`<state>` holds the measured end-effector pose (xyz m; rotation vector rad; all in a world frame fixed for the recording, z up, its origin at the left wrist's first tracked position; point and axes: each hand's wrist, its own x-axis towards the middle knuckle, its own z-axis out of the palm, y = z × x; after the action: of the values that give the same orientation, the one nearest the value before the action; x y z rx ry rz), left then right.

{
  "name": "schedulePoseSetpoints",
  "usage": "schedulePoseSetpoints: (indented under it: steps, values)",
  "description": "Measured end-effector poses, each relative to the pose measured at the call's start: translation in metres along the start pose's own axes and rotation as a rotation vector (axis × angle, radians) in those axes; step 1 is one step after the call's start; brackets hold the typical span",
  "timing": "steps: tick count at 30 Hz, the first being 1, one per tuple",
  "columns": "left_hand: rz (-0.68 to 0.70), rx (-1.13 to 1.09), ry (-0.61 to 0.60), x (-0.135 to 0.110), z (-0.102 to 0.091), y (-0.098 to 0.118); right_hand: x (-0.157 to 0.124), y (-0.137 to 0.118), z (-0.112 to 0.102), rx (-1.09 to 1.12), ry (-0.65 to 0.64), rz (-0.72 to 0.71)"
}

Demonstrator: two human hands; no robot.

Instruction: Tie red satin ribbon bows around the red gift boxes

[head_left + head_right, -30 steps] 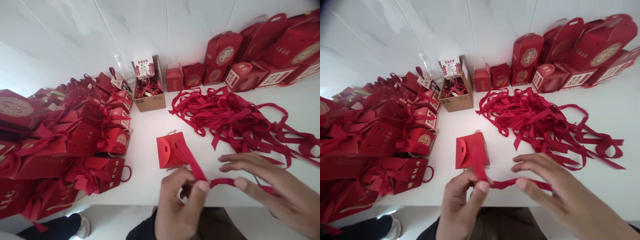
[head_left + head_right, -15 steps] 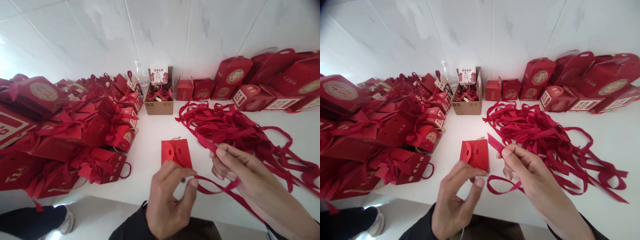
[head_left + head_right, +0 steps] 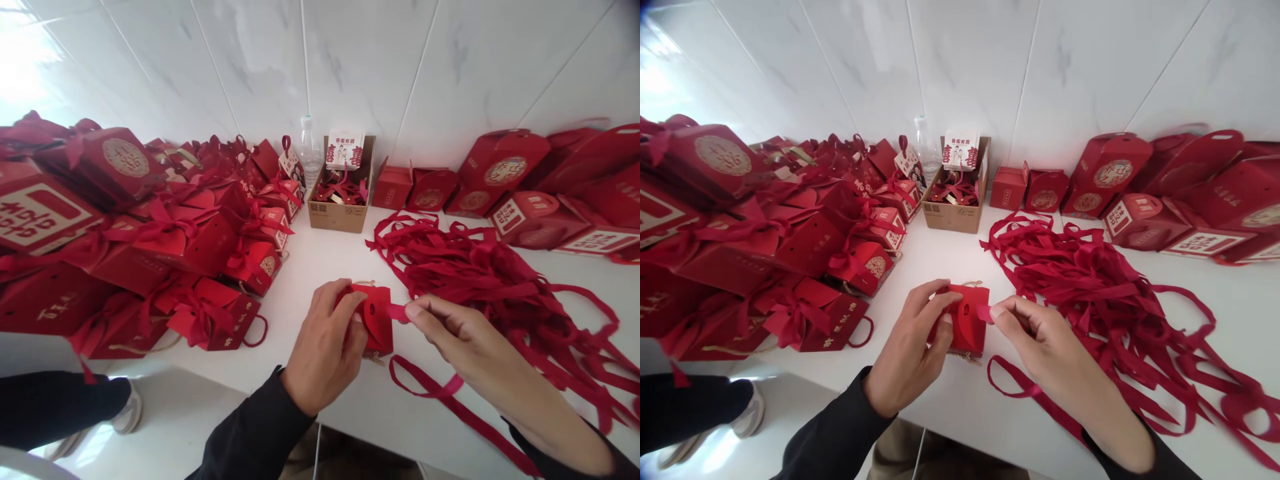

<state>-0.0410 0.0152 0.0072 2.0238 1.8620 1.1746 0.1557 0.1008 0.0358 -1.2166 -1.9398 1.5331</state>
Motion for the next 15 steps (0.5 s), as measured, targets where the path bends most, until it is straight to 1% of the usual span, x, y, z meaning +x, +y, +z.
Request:
schedulePoseSetpoints:
  steps: [3,7,9,15]
  values:
    - [0.004,0.037,-0.006,-0.0003,-0.0019,0.0016,0.0004,-0.0050,0.0033,-0.023,0.020,-0.027]
    - [0.006,0.131,-0.004,-0.0002,-0.0015,0.0033,-0.0003,-0.0050,0.0032,-0.014,-0.041,0.087]
    - [-0.003,0.182,0.006,0.0001,0.0001,0.0042,-0.0007,-0.0037,0.0029,-0.027,-0.054,0.112]
    - [-0.027,0.291,-0.006,0.0041,-0.0011,0.0072,-0.0007,-0.0062,0.0030,-0.084,-0.006,0.049]
